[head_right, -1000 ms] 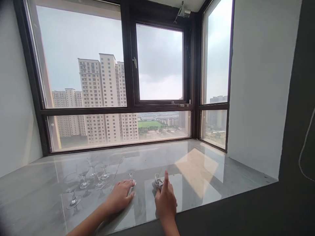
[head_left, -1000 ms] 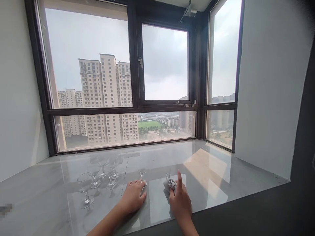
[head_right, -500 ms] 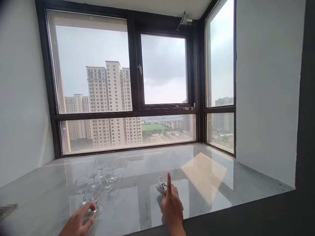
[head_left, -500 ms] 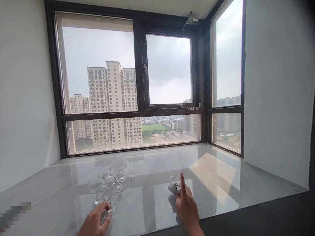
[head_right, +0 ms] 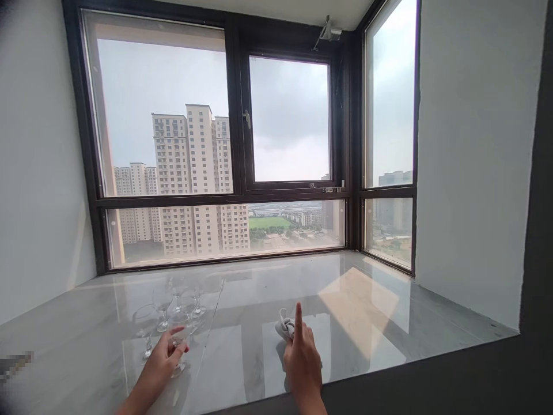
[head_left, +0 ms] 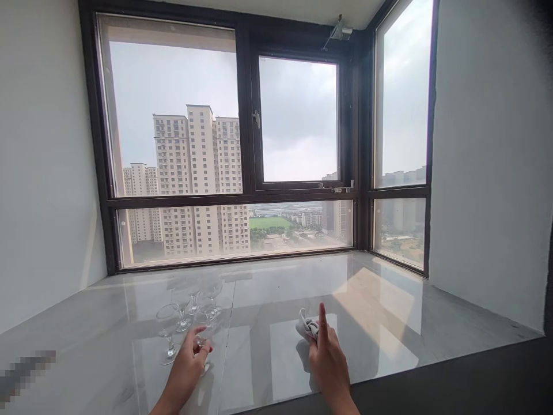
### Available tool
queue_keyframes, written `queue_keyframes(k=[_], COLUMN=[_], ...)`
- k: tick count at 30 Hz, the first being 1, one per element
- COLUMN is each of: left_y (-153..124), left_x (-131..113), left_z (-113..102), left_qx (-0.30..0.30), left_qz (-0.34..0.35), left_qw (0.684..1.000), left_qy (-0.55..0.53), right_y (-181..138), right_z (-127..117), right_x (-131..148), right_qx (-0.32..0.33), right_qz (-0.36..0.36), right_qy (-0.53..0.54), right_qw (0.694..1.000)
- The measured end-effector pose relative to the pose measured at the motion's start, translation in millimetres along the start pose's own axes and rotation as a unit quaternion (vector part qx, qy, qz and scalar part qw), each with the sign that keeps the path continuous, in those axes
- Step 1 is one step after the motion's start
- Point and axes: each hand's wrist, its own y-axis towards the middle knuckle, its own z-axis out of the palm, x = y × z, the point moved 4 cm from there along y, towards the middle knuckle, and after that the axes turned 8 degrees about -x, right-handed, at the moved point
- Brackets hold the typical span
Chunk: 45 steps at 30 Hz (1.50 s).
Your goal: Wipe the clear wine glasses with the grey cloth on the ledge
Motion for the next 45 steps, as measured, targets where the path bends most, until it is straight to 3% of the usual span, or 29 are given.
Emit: queue_keyframes(k=[3,7,12,16,21,27,31,35,38,41,45], left_y=[-5.1,-3.6,14.2,20.1,15.9,15.1,14.8,14.4,12.9,10.7,10.4], left_x=[-30.4,-65.2,-62.3,-42.3,-40.6,-45.6,-45.5,-44.9,-44.8,-44.7,-43.6], left_z=[24.7,72.4,110.7,111.5,105.0,107.0,107.5,106.6,106.0,105.7,104.6], left_qx=[0.022,0.095,0.086,0.044,0.051,0.065,0.076,0.078,0.076,0.076,0.069], left_qz=[0.089,0.213,0.241,0.207,0.206,0.224,0.219,0.209,0.213,0.213,0.196], left_qw=[0.996,0.968,0.964,0.977,0.977,0.970,0.970,0.971,0.967,0.963,0.959], left_qy=[0.020,0.087,0.068,0.022,0.030,0.069,0.080,0.088,0.114,0.148,0.195], right_y=[-0.3,0.7,2.1,1.4,9.2,31.8,39.6,36.6,30.5,24.1,15.2], right_z=[-1.1,-1.7,-2.3,-2.9,1.1,34.6,60.4,65.5,59.6,56.6,64.4], right_x=[-2.0,-6.3,-8.2,-8.8,-12.4,7.4,28.8,40.1,45.7,55.9,72.0], right_qx=[-0.003,0.001,0.010,0.018,0.065,0.122,0.104,0.071,0.025,-0.019,-0.018], right_qz=[0.029,0.068,0.085,0.093,0.123,0.150,0.186,0.202,0.157,0.045,-0.102], right_qy=[0.017,0.034,0.035,0.022,0.010,0.074,0.062,0.080,0.125,0.163,0.191], right_qw=[0.999,0.997,0.996,0.995,0.990,0.978,0.975,0.974,0.979,0.985,0.976])
